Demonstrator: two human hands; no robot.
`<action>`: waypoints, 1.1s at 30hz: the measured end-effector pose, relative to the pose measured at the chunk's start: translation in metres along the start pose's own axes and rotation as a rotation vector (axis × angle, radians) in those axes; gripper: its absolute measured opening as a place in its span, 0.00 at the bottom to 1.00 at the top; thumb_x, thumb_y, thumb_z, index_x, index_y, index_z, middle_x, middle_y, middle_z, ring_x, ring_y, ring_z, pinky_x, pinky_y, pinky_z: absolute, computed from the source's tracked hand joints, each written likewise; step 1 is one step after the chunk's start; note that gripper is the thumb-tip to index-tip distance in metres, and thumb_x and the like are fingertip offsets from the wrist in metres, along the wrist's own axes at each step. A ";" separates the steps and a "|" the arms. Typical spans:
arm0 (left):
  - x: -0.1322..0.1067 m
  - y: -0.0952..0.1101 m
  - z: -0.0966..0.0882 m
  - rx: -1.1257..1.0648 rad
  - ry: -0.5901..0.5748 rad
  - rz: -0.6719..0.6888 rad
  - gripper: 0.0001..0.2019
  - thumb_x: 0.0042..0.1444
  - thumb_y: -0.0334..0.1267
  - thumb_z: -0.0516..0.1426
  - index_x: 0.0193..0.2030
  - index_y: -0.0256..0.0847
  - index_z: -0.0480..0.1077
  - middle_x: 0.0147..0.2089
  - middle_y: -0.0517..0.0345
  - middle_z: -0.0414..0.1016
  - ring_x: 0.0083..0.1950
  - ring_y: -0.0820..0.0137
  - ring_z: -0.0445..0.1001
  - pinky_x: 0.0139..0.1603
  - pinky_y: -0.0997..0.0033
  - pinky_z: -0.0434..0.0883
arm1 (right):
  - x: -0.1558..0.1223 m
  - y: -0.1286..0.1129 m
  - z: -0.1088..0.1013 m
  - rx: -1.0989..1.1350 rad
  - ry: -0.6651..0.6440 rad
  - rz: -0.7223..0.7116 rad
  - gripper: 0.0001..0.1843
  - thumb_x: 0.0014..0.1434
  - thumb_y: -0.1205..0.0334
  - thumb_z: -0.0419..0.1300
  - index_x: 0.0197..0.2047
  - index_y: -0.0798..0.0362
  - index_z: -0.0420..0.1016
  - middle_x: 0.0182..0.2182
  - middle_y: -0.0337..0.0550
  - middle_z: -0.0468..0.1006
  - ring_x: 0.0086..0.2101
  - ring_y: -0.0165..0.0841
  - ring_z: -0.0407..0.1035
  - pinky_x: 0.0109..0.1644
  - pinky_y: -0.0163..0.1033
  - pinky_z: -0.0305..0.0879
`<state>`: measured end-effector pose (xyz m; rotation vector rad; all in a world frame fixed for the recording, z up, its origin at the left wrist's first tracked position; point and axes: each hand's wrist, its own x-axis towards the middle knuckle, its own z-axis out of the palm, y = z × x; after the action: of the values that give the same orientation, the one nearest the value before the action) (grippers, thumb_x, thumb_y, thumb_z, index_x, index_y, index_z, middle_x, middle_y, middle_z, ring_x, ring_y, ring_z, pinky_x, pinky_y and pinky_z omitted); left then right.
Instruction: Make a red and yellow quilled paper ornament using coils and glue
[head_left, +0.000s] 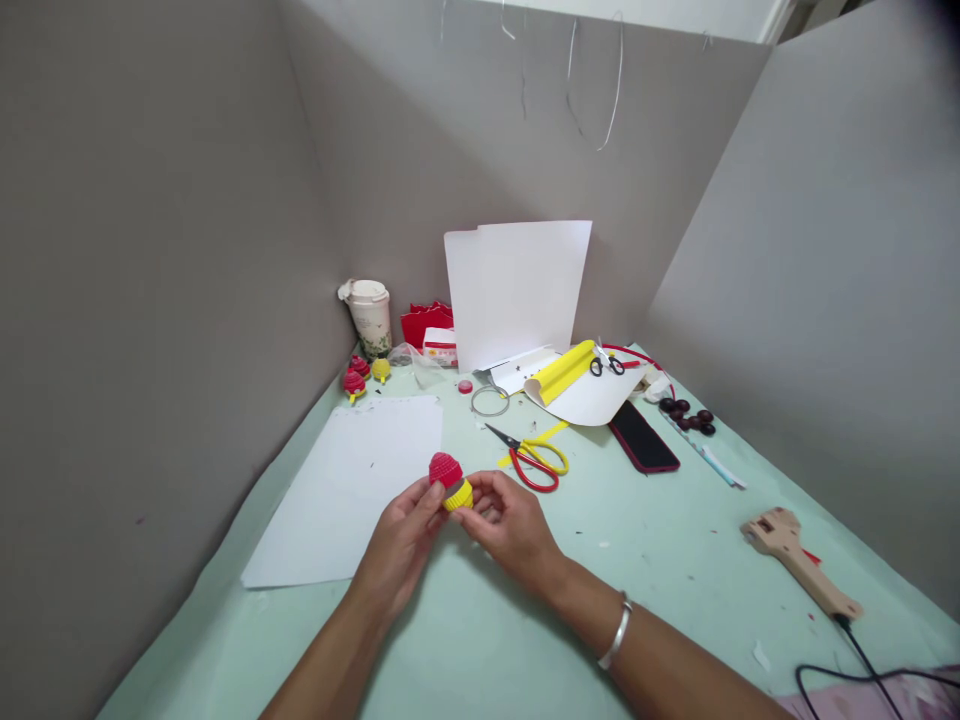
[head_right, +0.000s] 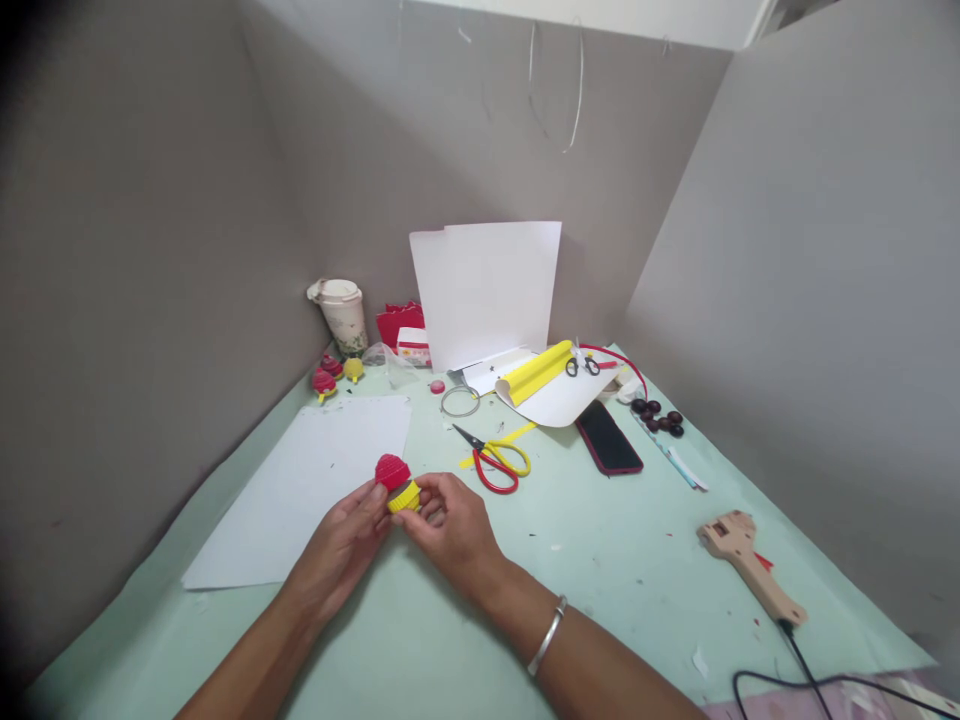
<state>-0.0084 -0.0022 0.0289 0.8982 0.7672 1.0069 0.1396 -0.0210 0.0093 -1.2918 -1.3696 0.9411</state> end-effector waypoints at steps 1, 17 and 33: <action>0.001 -0.001 0.000 0.003 0.006 0.007 0.15 0.59 0.45 0.61 0.48 0.38 0.76 0.47 0.49 0.79 0.49 0.64 0.75 0.51 0.68 0.69 | 0.000 0.000 0.000 -0.001 0.000 -0.004 0.19 0.51 0.60 0.67 0.47 0.54 0.73 0.36 0.44 0.76 0.31 0.31 0.69 0.33 0.37 0.70; 0.002 -0.012 -0.012 0.939 0.183 0.178 0.16 0.47 0.40 0.62 0.44 0.43 0.76 0.44 0.51 0.77 0.46 0.56 0.74 0.50 0.59 0.68 | 0.004 0.002 -0.010 0.134 0.111 -0.169 0.19 0.54 0.64 0.65 0.49 0.50 0.67 0.45 0.45 0.75 0.40 0.34 0.74 0.37 0.35 0.72; -0.009 0.017 -0.001 0.664 0.238 0.039 0.17 0.49 0.48 0.63 0.42 0.40 0.80 0.36 0.53 0.82 0.37 0.61 0.76 0.39 0.66 0.70 | 0.002 0.011 -0.008 -0.151 -0.085 -0.408 0.17 0.54 0.71 0.62 0.47 0.50 0.70 0.44 0.45 0.72 0.36 0.31 0.70 0.34 0.34 0.71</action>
<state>-0.0186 -0.0056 0.0450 1.3759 1.3317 0.9110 0.1499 -0.0186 0.0003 -1.0322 -1.7164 0.6263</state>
